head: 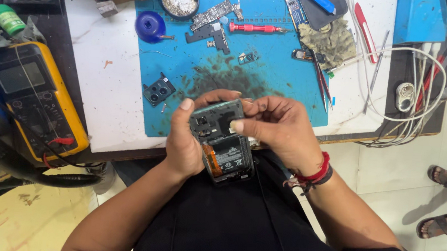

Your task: The person disassembles a smartphone using a screwdriver and a prying tool. They remove the back cover, unscrew internal components, and separate the screen assembly from the frame.

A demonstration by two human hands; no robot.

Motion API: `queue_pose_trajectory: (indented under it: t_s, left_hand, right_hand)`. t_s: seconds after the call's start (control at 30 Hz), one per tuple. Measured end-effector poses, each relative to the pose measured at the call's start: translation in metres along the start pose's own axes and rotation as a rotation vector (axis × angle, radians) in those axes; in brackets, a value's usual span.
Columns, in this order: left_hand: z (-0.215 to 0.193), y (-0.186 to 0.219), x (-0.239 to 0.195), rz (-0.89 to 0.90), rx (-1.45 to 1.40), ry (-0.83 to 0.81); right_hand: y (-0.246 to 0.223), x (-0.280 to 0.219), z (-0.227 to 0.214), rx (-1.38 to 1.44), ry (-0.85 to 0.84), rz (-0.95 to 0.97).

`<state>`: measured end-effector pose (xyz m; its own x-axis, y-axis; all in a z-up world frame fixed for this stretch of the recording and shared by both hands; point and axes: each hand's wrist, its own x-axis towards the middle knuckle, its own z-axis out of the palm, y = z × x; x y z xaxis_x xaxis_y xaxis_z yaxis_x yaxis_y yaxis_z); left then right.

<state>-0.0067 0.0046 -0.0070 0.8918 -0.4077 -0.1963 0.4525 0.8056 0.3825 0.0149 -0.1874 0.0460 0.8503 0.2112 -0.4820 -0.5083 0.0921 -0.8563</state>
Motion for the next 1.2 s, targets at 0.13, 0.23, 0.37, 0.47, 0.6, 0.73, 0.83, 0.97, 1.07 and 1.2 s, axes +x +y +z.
queue_pose_trajectory:
  t_s: [0.13, 0.23, 0.37, 0.47, 0.6, 0.73, 0.83, 0.97, 1.07, 1.2]
  left_hand:
    - [0.001, -0.004, -0.002, 0.019, 0.068, -0.021]
    - [0.003, -0.004, 0.004, 0.019, 0.126, -0.017]
    - [0.004, -0.002, 0.009, -0.018, 0.069, -0.021]
    - [0.001, 0.000, 0.009, -0.001, 0.015, -0.028]
    - [-0.005, 0.003, 0.011, 0.085, -0.009, 0.016]
    - [-0.006, 0.003, 0.016, 0.224, 0.046, 0.183]
    - [-0.005, 0.000, 0.015, 0.245, 0.090, 0.233]
    - [-0.003, 0.001, 0.014, 0.242, 0.172, 0.249]
    - [-0.002, 0.002, 0.013, 0.260, 0.225, 0.232]
    - [-0.003, 0.005, 0.011, 0.252, 0.226, 0.260]
  right_hand:
    - [-0.005, 0.001, -0.001, -0.009, 0.016, -0.046]
    - [-0.005, 0.004, -0.005, -0.045, 0.052, 0.010]
    - [0.002, 0.011, -0.010, 0.031, -0.009, -0.034]
    - [0.004, 0.016, -0.007, 0.037, -0.005, -0.042]
    - [0.001, -0.002, 0.009, -0.337, 0.055, -0.230]
    - [0.000, -0.026, 0.030, -0.982, 0.050, -0.580]
    - [0.004, -0.026, 0.038, -1.017, 0.019, -0.516]
    - [0.001, -0.029, 0.041, -0.985, -0.003, -0.493]
    - [-0.003, -0.032, 0.040, -0.920, 0.002, -0.477]
    - [-0.011, -0.033, 0.030, -0.805, -0.018, -0.506]
